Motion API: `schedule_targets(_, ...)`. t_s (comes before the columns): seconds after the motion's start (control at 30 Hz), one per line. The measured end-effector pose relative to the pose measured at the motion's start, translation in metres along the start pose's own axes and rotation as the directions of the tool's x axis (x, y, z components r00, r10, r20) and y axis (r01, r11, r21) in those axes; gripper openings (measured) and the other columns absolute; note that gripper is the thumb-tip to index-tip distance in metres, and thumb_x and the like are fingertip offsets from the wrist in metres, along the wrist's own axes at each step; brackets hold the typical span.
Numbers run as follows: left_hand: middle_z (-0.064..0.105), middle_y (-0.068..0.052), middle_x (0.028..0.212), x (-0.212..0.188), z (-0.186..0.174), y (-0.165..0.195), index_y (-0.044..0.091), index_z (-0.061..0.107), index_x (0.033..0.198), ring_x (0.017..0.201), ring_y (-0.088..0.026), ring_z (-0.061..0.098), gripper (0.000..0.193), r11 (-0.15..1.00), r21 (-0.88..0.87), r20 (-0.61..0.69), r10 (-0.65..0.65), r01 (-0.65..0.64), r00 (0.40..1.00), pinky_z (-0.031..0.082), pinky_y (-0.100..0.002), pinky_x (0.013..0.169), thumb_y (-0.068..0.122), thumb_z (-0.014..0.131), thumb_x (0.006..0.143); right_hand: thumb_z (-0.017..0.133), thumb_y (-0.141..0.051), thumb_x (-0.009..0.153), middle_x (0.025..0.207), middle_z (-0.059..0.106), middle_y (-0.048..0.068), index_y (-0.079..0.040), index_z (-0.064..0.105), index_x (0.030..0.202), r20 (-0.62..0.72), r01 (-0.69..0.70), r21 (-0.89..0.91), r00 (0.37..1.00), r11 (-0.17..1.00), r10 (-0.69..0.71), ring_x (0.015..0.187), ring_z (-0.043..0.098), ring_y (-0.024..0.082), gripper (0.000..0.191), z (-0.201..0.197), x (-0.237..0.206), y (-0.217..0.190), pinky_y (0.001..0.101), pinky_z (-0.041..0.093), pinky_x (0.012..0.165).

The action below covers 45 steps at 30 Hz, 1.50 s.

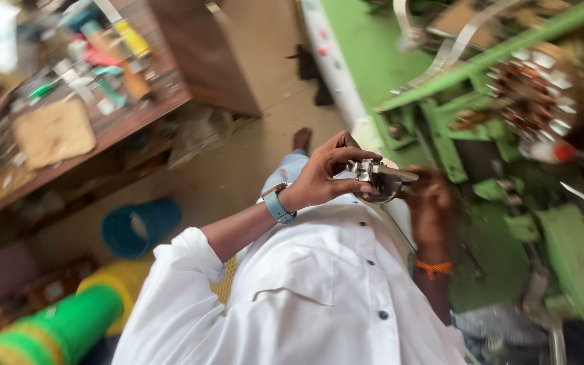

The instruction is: The person inserts small white rectangular pieces into the slots of a circular motor stator while seated at a workbench. After completing the insertion, the person stands, carries the stator to a green winding machine, and mounts it onto the machine's spindle.

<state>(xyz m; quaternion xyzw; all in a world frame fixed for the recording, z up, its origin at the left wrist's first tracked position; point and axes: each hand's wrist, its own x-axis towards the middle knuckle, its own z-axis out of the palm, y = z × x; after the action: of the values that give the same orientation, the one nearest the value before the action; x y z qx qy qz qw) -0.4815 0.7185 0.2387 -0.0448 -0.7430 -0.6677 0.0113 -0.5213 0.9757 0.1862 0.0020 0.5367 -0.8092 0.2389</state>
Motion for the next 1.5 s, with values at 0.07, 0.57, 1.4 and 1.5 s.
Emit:
schedule_targets(0.07,0.053,-0.003,0.097,0.017,0.015,0.004,0.014,0.075,0.125,0.088,-0.018,0.053,0.054,1.000,-0.005,0.094,0.004,-0.003,0.996,0.050,-0.033,0.076,0.028,0.093,0.077,0.063,-0.058,0.101,0.133,0.061,0.010,0.000,0.049,0.146,0.049,0.020,0.077,0.999,0.997,-0.024,0.110,0.060,0.015,0.075,0.005,-0.010,0.003,0.0289,0.052,0.096)
schedule_targets(0.57,0.059,-0.015,0.122,0.068,0.145,-0.047,0.010,0.071,0.118,0.113,-0.036,0.060,0.057,0.904,-0.112,0.633,0.385,-0.412,0.671,0.052,-0.046,0.095,0.039,0.093,0.074,0.062,-0.018,0.105,0.127,0.064,0.006,-0.003,0.058,0.137,-0.738,0.259,-0.204,0.593,0.944,-0.322,0.116,0.063,0.016,0.036,-0.003,-0.117,0.047,0.0301,0.057,0.097)
schedule_targets(1.4,0.066,-0.010,0.100,0.098,-0.091,-0.022,0.005,0.068,0.110,0.091,-0.026,0.065,0.021,0.815,0.287,-0.354,0.579,-0.504,0.735,0.056,-0.041,0.081,0.025,0.071,0.104,0.057,-0.008,0.109,0.091,0.061,0.005,0.002,0.064,0.115,-0.882,0.230,-0.410,0.147,0.883,-0.448,0.080,0.058,0.012,0.014,0.015,-0.141,0.054,0.0300,0.055,0.073)
schedule_targets(1.5,0.064,-0.011,0.095,0.150,-0.154,-0.049,0.001,0.064,0.110,0.080,-0.023,0.063,0.024,0.896,-0.155,-0.673,0.212,-0.416,0.708,0.056,-0.038,0.072,0.024,0.066,0.110,0.058,-0.008,0.110,0.093,0.062,0.005,0.001,0.064,0.117,-0.841,0.291,-0.419,0.232,0.860,-0.489,0.081,0.058,0.012,0.013,0.000,-0.126,0.049,0.0295,0.055,0.075)
